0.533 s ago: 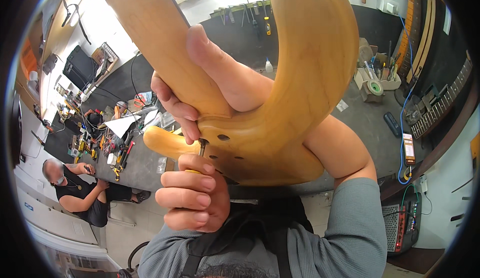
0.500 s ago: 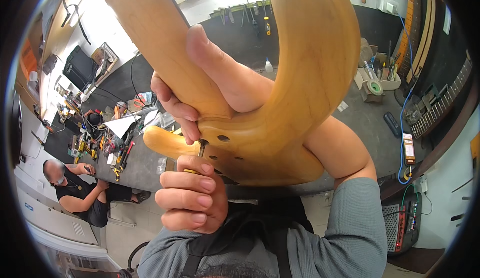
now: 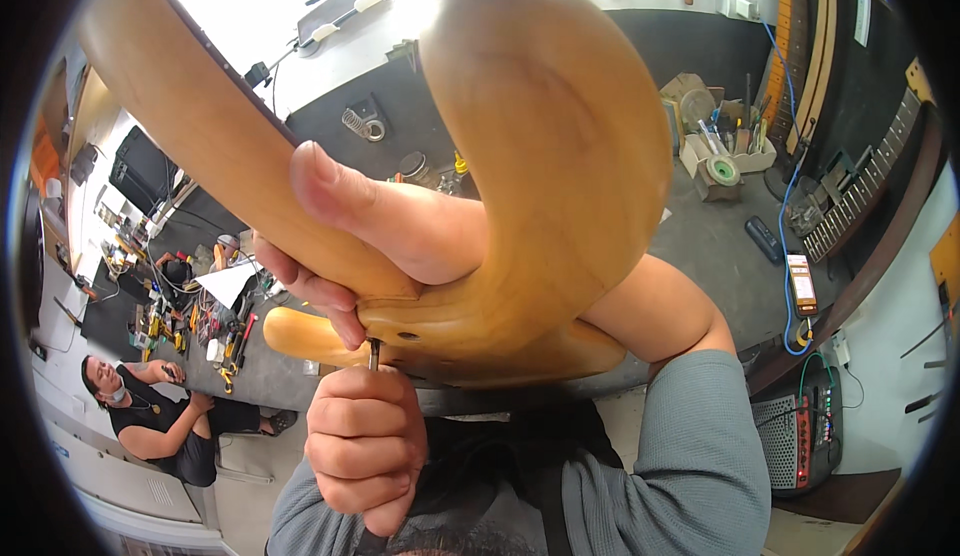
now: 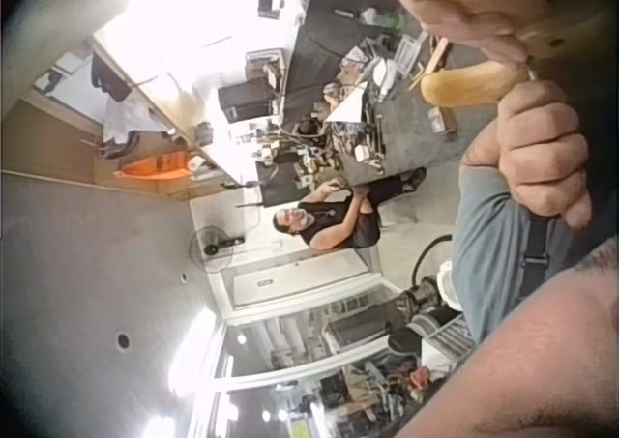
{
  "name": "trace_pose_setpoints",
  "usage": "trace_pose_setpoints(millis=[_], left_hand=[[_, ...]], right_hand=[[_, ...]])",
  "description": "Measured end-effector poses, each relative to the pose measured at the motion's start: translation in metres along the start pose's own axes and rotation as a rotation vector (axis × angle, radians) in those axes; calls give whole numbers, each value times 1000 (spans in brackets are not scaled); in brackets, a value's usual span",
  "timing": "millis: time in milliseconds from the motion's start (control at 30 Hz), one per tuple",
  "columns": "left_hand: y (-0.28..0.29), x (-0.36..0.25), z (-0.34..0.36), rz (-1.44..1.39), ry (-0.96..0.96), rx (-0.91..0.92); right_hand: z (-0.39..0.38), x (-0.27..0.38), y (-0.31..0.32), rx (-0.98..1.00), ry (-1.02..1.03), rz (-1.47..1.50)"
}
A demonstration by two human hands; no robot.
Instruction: The person uses a screwdriver to tighten screws on the back of a bass guitar body. They then move the bass to a wall rack and pick up a separate guitar neck. The person uses a brush to clean the fretboard of the neck and then uses a small tool to adjust the nut slots.
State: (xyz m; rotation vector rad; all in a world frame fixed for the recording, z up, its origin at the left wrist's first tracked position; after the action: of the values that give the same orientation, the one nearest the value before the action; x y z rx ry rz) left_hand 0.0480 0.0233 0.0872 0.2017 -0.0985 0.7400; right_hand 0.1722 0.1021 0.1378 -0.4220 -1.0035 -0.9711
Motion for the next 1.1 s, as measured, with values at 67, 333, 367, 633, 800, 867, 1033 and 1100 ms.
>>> trace_pose_setpoints(millis=[67, 333, 367, 633, 800, 867, 1033, 1100], left_hand=[[4, -1, 2, -33, 6, 90], [-1, -1, 22, -78, 30, 456], [0, 2, 25, -106, 2, 471], [9, -37, 15, -181, -262, 275], [99, -42, -7, 380, -111, -350], [161, -4, -53, 382, 163, -534], [181, 138, -206, 343, 1266, -249], [131, 171, -204, 408, 1346, 190]], right_hand=[[0, -2, -1, 2, -3, -5], [-3, -3, 0, 22, 14, -52], [-4, -3, 4, 18, 24, -49], [2, -15, 43, -22, 167, 150], [-26, 4, 50, 127, 238, 180], [-43, 18, 49, 182, 248, 154], [-92, 52, 43, 221, 272, 13], [-117, 58, 40, 176, 265, -2]])
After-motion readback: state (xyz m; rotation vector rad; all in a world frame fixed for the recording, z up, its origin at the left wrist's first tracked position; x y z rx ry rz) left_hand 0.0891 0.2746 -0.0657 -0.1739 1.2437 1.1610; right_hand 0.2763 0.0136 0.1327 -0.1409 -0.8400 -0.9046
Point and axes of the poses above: each hand's wrist, its own z-axis towards the middle knuckle, its own y-axis out of the back of the hand, x = y × z, the point moved 8 cm from there along z, towards the middle knuckle, and after that the axes turned 14 degrees about -z, right-handed, at the moved point
